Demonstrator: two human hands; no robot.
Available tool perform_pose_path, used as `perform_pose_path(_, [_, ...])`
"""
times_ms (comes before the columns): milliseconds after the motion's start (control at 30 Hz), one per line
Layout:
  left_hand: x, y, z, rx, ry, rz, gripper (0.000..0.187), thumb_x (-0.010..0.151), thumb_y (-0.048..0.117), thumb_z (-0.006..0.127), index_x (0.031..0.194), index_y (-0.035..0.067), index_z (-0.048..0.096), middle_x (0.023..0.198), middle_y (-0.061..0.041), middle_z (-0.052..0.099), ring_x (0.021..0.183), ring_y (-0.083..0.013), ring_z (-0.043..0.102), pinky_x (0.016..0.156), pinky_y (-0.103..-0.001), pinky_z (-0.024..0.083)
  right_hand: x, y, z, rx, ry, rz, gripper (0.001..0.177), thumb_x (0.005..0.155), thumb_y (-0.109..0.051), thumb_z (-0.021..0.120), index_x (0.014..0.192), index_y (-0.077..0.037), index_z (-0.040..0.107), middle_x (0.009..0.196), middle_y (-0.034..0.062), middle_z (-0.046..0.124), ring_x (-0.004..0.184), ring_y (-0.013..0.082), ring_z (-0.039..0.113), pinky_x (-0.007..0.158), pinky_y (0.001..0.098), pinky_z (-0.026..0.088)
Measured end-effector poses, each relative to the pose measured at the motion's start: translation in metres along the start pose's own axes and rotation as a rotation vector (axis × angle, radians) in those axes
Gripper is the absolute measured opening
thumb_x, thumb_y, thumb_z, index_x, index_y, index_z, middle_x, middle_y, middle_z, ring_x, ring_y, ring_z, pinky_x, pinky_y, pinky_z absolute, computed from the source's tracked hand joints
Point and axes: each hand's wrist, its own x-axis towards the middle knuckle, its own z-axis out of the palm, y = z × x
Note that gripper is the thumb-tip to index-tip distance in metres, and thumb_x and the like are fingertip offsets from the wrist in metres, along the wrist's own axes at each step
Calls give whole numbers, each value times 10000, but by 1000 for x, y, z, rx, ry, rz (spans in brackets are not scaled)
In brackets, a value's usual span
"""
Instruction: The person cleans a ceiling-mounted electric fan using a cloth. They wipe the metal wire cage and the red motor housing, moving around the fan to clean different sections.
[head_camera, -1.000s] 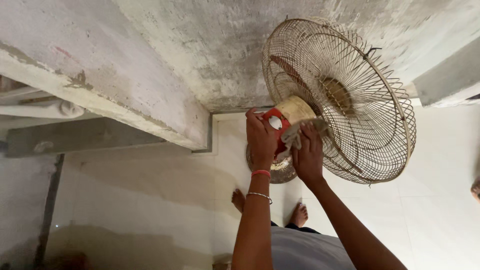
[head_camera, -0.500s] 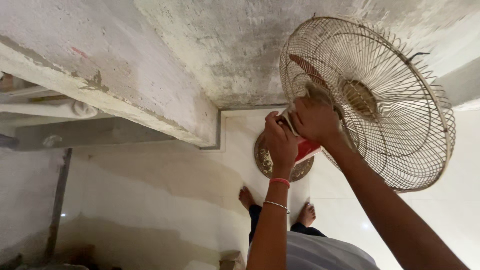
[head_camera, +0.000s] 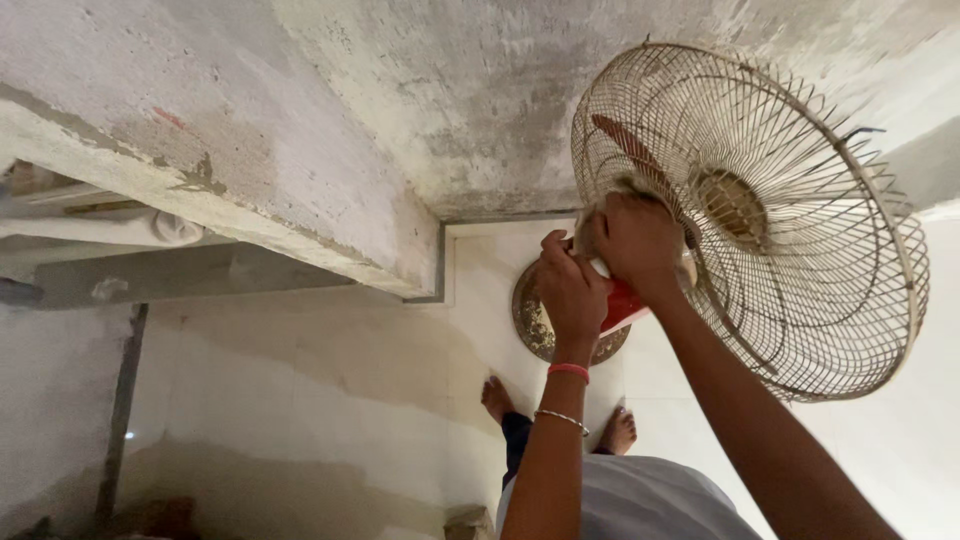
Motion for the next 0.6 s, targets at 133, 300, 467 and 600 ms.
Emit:
perform_pose_path(133, [1, -5, -2, -50, 2, -14, 279, 991, 38, 490, 1265, -16, 510, 1077, -203, 675, 986, -386, 676, 861, -469, 528, -63, -5, -3, 73, 348, -61, 400, 984, -207, 525, 1311, 12, 596, 1369, 209, 634, 1241, 368, 621, 961, 574, 447])
perform_pose_path(300, [5, -12, 3, -171, 20, -17, 298, 995, 41, 464, 1283, -29, 496, 1124, -222, 657, 1042, -383, 658, 930, -458, 521, -124, 24, 25, 348, 414, -172, 486, 1087, -121, 411, 1519, 101, 393, 1585, 290, 403, 1510, 465, 351, 1226, 557, 306])
perform_pose_path(467, [5, -15, 2, -234, 4, -25, 291, 1013, 44, 408, 1281, -26, 497, 1170, -219, 662, 1092, -374, 656, 975, -451, 504, -135, 44, 27, 408, 371, -239, 495, 1091, -152, 407, 1511, 111, 405, 1587, 292, 407, 1496, 458, 375, 1225, 539, 320])
perform_pose_path(600, [6, -16, 2, -185, 16, 29, 271, 1015, 47, 424, 1264, -19, 510, 1177, -218, 653, 1091, -377, 649, 976, -447, 509, -88, 34, -2, 284, 377, -347, 433, 1076, -168, 440, 1438, 57, 513, 1515, 237, 510, 1421, 438, 484, 1190, 509, 388])
